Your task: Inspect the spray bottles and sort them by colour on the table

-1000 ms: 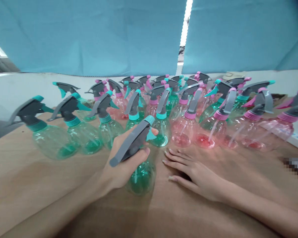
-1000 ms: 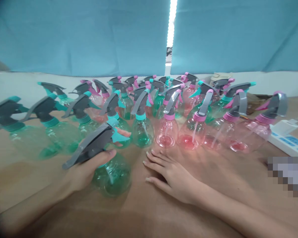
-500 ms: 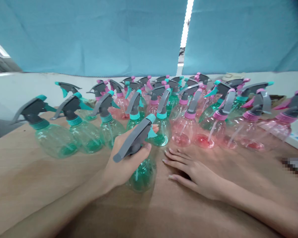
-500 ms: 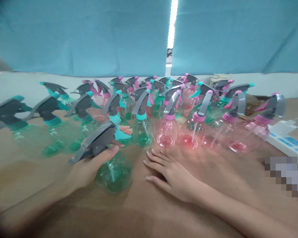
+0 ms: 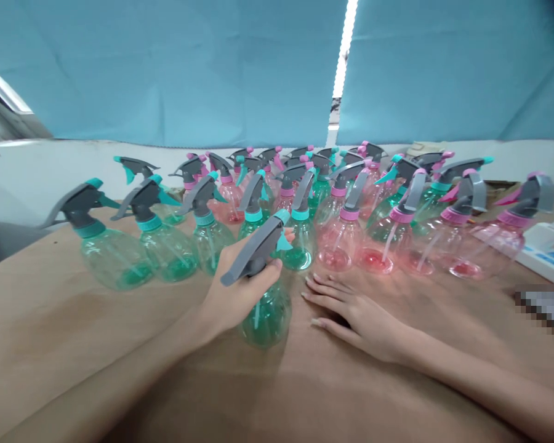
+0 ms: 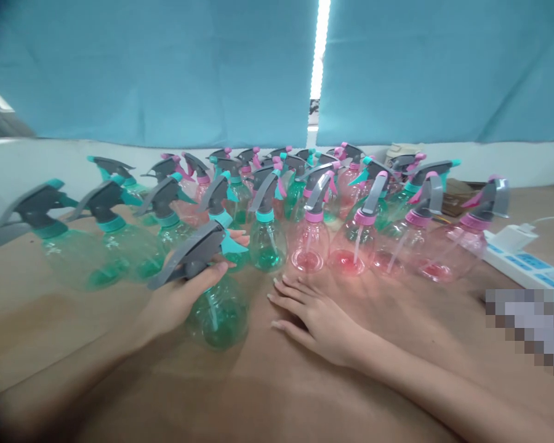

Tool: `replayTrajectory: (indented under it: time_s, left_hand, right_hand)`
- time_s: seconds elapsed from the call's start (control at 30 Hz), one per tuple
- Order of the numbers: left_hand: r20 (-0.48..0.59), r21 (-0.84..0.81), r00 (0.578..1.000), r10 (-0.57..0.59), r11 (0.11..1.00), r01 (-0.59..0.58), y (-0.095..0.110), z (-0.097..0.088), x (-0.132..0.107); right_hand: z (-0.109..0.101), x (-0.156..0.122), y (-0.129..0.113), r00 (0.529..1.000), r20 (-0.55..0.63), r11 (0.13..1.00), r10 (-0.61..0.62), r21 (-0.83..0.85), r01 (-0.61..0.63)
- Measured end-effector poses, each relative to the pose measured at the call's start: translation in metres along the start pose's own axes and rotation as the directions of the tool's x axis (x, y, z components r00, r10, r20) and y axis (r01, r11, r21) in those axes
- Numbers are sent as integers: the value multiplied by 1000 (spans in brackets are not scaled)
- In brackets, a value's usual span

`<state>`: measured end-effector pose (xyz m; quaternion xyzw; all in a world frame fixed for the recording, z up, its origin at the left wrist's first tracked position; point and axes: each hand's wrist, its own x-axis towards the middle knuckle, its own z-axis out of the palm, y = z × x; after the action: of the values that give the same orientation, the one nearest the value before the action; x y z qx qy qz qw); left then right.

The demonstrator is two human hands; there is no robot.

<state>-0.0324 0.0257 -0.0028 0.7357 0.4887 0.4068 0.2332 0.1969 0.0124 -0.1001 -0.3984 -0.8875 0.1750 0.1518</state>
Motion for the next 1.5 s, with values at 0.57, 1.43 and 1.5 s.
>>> replayTrajectory:
  time_s: [0.57,1.43,1.5]
  left_hand:
    - [7,18,988,-157,987,157,-8,-55,-41]
    - [-677,218,729,-99,920,327,-161,-240,-61]
    - [-667,214,740,-88,928,303,-168,-238,-50]
  right_hand:
    - [-6,40,-46,992,-34,988,-120,-96,117]
    - [38,253,-217,976,-217,981,25,195,18]
    - [39,257,-218,981,-189,977,52,212,-11]
